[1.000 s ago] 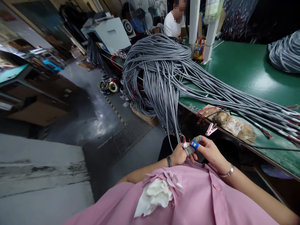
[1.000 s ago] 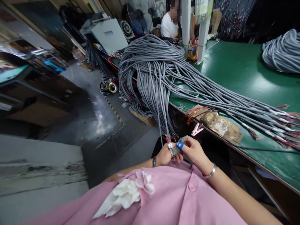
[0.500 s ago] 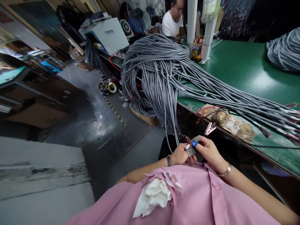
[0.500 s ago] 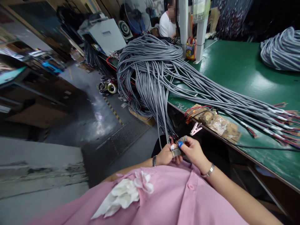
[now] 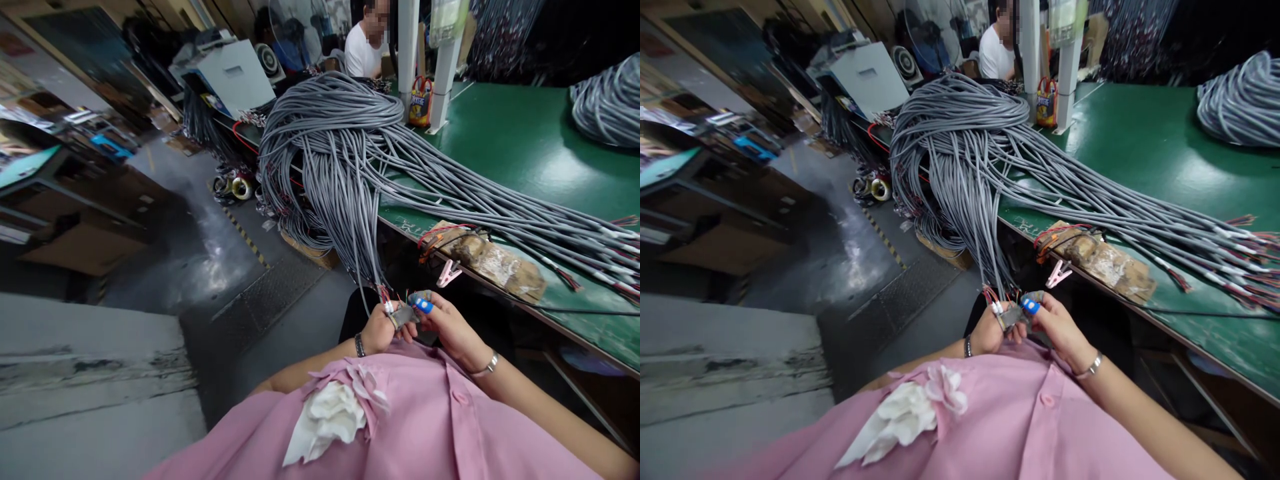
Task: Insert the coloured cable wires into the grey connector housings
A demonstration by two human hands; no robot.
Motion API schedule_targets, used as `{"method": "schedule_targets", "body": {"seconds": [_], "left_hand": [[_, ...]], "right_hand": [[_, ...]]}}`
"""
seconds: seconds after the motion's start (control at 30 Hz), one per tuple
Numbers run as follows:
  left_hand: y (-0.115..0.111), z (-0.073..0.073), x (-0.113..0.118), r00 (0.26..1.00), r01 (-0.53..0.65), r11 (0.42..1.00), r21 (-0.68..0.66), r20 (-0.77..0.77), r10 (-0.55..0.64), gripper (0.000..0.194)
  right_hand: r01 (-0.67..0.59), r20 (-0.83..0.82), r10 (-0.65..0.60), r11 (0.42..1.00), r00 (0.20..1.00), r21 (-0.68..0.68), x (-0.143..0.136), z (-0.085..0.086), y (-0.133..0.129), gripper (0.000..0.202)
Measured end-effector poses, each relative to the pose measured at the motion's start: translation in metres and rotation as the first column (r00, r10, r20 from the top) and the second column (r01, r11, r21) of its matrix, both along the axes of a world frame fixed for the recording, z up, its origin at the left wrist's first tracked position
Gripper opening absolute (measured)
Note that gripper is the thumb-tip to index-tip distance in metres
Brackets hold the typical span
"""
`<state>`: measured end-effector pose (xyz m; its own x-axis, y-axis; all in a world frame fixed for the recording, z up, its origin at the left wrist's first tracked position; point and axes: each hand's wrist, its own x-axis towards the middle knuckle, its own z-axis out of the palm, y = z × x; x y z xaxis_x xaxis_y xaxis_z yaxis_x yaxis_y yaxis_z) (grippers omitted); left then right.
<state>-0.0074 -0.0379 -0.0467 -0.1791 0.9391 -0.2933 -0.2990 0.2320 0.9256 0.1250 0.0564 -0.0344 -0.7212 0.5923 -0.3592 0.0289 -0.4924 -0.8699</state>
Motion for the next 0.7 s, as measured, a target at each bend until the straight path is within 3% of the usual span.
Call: {"method": "schedule_targets", "body": {"seconds": [0.13, 0.33, 0.7], "left_hand": [[0.0005, -0.0025, 0.0007, 0.999, 0.032, 0.999, -0.011, -0.032, -0.032, 0.041], [-0.0014, -0.0033, -0.0009, 0.993, 0.089, 0.995, -0.036, -0.078, -0.092, 0.039], [-0.0017, 0.0019, -0.0017, 0.995, 0.048, 0.999, 0.010, -0.088, -0.047, 0.044]], "right_hand": [[-0.035, 0.048, 0.028, 0.990, 0.998, 0.140, -0.0039, 0.0033, 0.0009, 0.031], [-0.083, 0.051, 0.074, 0.970, 0.996, 0.227, -0.0043, 0.0045, 0.0036, 0.028], [0.071, -0.001, -0.071, 0.993, 0.997, 0.095, -0.0050, 0.0025, -0.0031, 0.019]]}}
